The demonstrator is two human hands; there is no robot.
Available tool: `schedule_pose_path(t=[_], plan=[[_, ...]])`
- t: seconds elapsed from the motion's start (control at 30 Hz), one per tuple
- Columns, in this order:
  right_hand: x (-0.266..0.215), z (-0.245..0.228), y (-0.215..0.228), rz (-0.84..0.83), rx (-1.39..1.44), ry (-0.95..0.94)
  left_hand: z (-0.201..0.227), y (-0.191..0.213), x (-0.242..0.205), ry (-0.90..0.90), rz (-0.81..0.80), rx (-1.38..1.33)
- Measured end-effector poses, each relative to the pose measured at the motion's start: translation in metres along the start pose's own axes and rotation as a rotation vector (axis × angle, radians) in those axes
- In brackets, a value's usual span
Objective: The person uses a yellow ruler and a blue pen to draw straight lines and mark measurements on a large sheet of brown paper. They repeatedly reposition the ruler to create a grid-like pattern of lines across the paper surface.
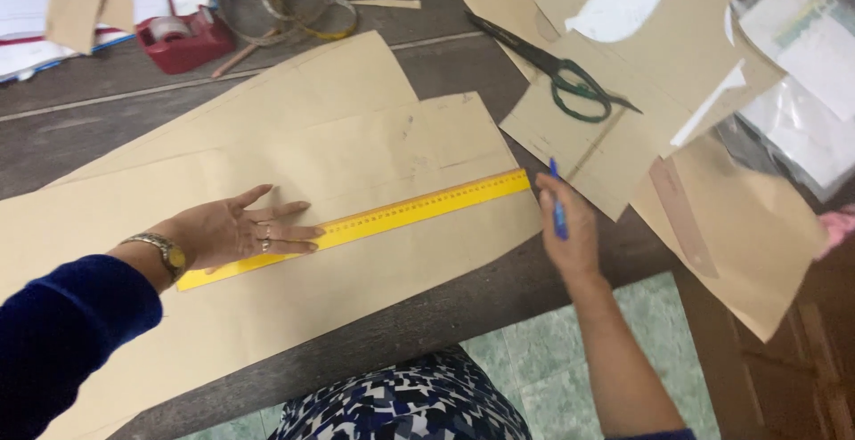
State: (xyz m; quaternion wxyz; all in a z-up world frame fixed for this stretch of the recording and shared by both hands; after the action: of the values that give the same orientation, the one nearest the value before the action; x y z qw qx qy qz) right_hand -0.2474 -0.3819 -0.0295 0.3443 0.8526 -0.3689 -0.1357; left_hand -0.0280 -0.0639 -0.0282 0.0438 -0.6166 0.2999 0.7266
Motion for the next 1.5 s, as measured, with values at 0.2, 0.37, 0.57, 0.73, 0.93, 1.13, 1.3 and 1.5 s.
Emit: schedule_pose_path(t=[0.2, 0.37, 0.57, 0.73, 0.93, 1.13, 1.3, 1.5], plan=[[-0.013, 0.019, -0.056, -0.062, -0.244, 0.077, 0.005, -0.041, 0.006, 0.169, 0.098, -0.087], [-0.026, -0.002, -0.075, -0.046, -0.298, 0.175, 0.027, -0.115, 0.010, 0.384, 0.238, -0.281], [-0.046, -0.041, -0.126, -0.187, -0.232, 0.144, 0.072, -0.228, -0.012, 0.840, 0.625, -0.630], [-0.078, -0.101, -0.180, -0.251, -0.249, 0.261, 0.121, -0.342, -0.041, 1.259, 0.700, -0.871], [-0.121, -0.173, -0.235, -0.439, -0.179, 0.294, 0.155, -0.433, -0.067, 1.476, 0.635, -1.141], [-0.146, -0.203, -0.265, -0.431, -0.171, 0.340, 0.153, -0.473, -0.093, 1.528, 0.786, -1.114], [-0.160, -0.192, -0.268, -0.202, -0.133, 0.471, 0.145, -0.463, -0.106, 1.434, 1.086, -0.929], [-0.166, -0.198, -0.267, -0.048, -0.200, 0.483, 0.149, -0.450, -0.107, 1.430, 1.315, -0.875]])
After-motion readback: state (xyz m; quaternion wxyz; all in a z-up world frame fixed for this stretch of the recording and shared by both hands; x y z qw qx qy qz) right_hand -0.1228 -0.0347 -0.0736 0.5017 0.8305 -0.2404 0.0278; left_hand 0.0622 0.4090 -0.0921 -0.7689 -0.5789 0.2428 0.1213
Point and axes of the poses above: each hand's wrist, its own x-axis towards the middle knuckle, its own y-axis out of the back of the hand, z = x × y, the point moved 8 cm from there along x, towards the middle knuckle, and after that the axes turned 9 degrees about -y, right-handed, at the moved point
